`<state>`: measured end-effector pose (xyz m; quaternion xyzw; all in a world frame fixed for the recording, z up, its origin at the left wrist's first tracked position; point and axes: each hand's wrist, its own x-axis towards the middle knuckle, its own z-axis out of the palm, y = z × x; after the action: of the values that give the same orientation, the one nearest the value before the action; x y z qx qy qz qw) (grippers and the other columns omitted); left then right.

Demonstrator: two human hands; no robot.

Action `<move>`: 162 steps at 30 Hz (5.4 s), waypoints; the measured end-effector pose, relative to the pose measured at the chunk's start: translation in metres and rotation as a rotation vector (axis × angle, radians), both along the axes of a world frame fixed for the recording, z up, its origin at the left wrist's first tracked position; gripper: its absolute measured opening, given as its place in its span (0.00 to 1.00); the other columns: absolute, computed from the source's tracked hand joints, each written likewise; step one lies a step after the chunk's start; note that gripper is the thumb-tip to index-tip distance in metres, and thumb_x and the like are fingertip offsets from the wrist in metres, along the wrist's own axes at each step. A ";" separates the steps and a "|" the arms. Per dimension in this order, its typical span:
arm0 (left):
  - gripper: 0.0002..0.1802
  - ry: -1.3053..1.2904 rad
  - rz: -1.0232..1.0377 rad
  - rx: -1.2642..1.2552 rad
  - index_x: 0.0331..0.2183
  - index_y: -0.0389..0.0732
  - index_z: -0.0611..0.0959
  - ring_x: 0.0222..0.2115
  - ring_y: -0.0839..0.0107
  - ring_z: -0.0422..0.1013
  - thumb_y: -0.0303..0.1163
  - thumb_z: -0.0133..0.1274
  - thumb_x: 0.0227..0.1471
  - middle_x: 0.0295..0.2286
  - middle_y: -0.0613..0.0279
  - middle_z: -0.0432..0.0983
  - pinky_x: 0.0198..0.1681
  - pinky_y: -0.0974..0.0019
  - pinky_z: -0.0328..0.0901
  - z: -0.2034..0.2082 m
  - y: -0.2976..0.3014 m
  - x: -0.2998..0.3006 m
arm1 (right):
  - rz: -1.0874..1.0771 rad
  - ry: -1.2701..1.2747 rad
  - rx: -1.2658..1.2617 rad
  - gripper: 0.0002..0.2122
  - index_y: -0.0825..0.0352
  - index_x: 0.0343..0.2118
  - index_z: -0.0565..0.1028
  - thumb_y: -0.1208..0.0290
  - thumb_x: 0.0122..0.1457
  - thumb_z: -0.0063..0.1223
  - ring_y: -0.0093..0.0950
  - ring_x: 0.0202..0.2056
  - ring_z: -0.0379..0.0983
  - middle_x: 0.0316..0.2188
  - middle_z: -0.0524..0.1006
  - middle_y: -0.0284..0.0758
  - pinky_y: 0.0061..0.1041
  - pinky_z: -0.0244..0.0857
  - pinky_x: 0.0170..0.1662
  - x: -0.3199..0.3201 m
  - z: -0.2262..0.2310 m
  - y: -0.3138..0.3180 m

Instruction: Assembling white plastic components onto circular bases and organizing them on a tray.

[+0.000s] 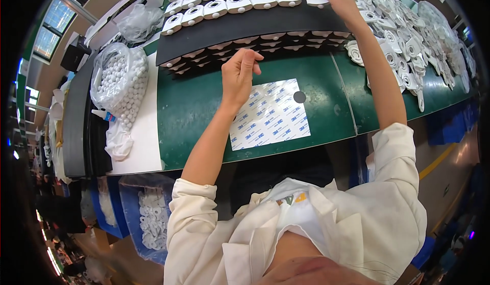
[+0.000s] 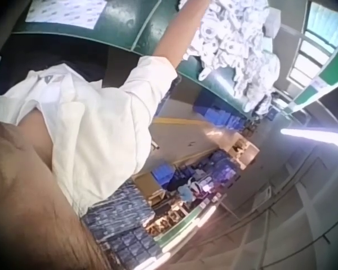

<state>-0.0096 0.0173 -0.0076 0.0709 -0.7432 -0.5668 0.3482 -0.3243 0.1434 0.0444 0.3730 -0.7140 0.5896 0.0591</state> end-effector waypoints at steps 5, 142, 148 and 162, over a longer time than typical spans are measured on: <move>0.19 -0.040 0.059 0.004 0.28 0.37 0.77 0.15 0.84 0.58 0.42 0.41 0.57 0.13 0.69 0.67 0.19 0.76 0.52 -0.003 -0.004 -0.002 | -0.056 0.181 0.380 0.15 0.70 0.38 0.75 0.63 0.54 0.50 0.22 0.30 0.68 0.30 0.75 0.36 0.22 0.61 0.37 -0.027 -0.004 -0.016; 0.16 -0.304 -0.281 0.708 0.34 0.41 0.81 0.19 0.87 0.60 0.24 0.62 0.36 0.22 0.72 0.71 0.18 0.82 0.51 0.013 0.009 0.006 | 0.668 -0.993 -0.337 0.12 0.65 0.46 0.65 0.71 0.61 0.40 0.25 0.43 0.67 0.42 0.69 0.34 0.25 0.61 0.49 0.201 -0.068 0.038; 0.11 -0.370 -0.203 0.487 0.24 0.42 0.78 0.17 0.85 0.60 0.25 0.64 0.33 0.20 0.71 0.70 0.18 0.81 0.52 0.020 0.016 0.006 | 0.726 -0.984 -0.250 0.12 0.65 0.46 0.64 0.70 0.61 0.41 0.21 0.37 0.67 0.37 0.70 0.32 0.22 0.63 0.42 0.201 -0.062 0.040; 0.12 -0.178 -0.325 1.036 0.27 0.41 0.73 0.19 0.82 0.59 0.40 0.53 0.49 0.25 0.67 0.66 0.14 0.83 0.48 0.010 -0.004 0.009 | 0.318 -0.052 -0.185 0.12 0.68 0.42 0.69 0.73 0.54 0.50 0.19 0.36 0.70 0.34 0.75 0.37 0.18 0.64 0.38 0.126 0.022 0.032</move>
<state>-0.0009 0.0135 0.0029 0.1649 -0.3948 -0.8970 0.1115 -0.1981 0.1756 0.0663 0.4589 -0.5898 0.6642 -0.0193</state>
